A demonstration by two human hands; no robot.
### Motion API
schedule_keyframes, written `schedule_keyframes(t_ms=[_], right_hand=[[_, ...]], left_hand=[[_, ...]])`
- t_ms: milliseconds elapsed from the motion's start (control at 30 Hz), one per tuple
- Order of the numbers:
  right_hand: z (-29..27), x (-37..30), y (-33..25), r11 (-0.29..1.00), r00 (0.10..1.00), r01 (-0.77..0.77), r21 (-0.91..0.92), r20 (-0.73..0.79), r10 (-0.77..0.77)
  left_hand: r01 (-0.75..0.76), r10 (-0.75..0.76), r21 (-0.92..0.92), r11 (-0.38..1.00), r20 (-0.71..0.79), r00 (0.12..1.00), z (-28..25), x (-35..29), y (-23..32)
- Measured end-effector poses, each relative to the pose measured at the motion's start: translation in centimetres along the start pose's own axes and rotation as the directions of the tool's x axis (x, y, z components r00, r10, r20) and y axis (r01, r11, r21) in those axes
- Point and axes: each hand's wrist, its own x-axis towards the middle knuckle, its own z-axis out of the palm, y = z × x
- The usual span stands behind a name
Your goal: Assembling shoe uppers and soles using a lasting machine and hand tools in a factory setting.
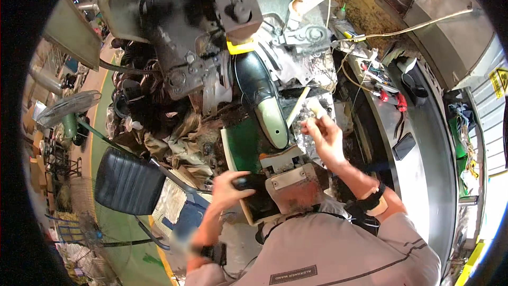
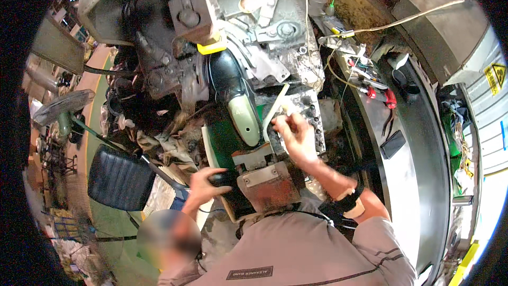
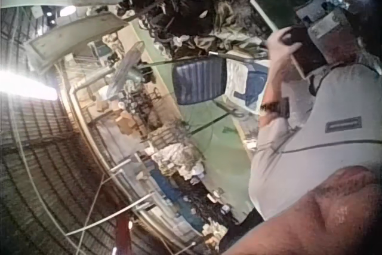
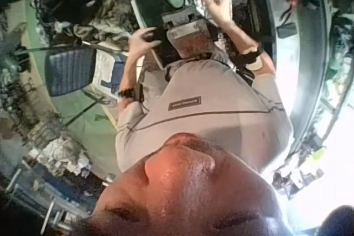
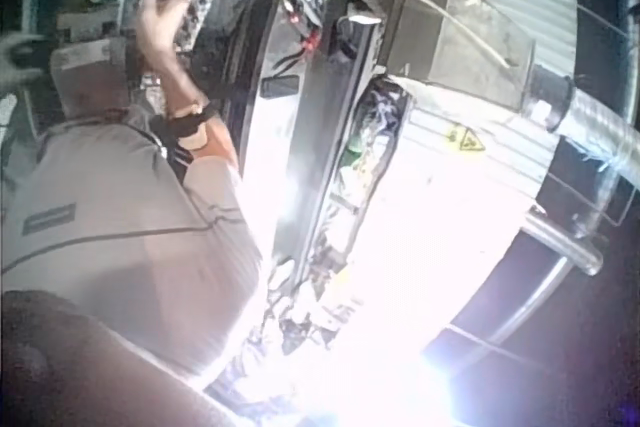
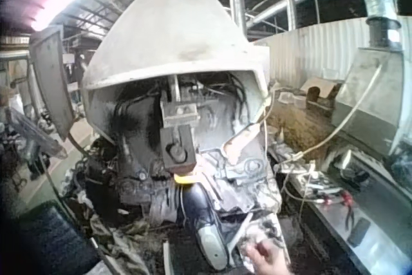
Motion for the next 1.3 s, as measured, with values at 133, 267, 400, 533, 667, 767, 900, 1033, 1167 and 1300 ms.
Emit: schedule_keyframes(t_ms=[133, 267, 400, 533, 667, 767, 900, 1033, 1167, 1300], right_hand=[[0.9, -5.1, -5.3, 0.956, 0.876, 0.291, -0.041, 0.412, -0.249], [4.4, -7.5, -5.8, 0.834, 0.520, 0.551, 0.025, 0.771, -0.367], [1.6, -10.0, -0.9, 0.819, 0.694, 0.573, -0.031, 0.551, -0.464], [-1.2, -12.4, -1.4, 0.952, 0.965, 0.044, 0.304, 0.235, -0.120], [-5.1, -15.5, -1.9, 0.910, 0.909, 0.408, -0.068, 0.117, -0.399], [-8.7, -17.6, -5.7, 0.761, 0.870, 0.468, -0.449, 0.085, -0.485], [-12.4, -19.3, -7.1, 0.829, 0.869, 0.480, -0.286, 0.024, -0.494], [-17.2, -21.6, -7.3, 0.832, 0.852, 0.422, -0.359, -0.156, -0.499], [-21.4, -24.9, -7.9, 0.806, 0.818, 0.218, -0.550, -0.348, -0.458], [-25.3, -29.2, -5.9, 0.807, 0.736, 0.257, -0.532, -0.433, -0.520]], left_hand=[[-0.107, -0.480, -0.757, 0.645, -0.510, 0.714, -8.1, -5.3, -1.8], [-0.357, -0.373, -0.914, 0.192, -0.405, 0.835, -11.5, -1.2, 8.5], [-0.335, -0.053, -0.892, 0.305, -0.367, 0.929, -9.1, 1.4, 12.6], [-0.390, 0.169, -0.839, 0.381, -0.351, 0.921, -3.4, 4.1, 18.4], [-0.302, 0.177, -0.889, 0.344, -0.254, 0.951, 0.9, 5.1, 21.9], [-0.046, -0.066, -0.968, 0.248, -0.064, 0.996, 3.3, 6.5, 24.8], [0.283, -0.112, -0.944, 0.169, 0.267, 0.957, 7.6, 10.2, 26.3], [0.315, -0.100, -0.913, 0.258, 0.299, 0.949, 15.6, 11.2, 30.1], [0.392, -0.019, -0.880, 0.269, 0.402, 0.915, 21.9, 10.2, 33.9], [0.249, 0.041, -0.868, 0.429, 0.294, 0.955, 27.4, 8.1, 38.3]])
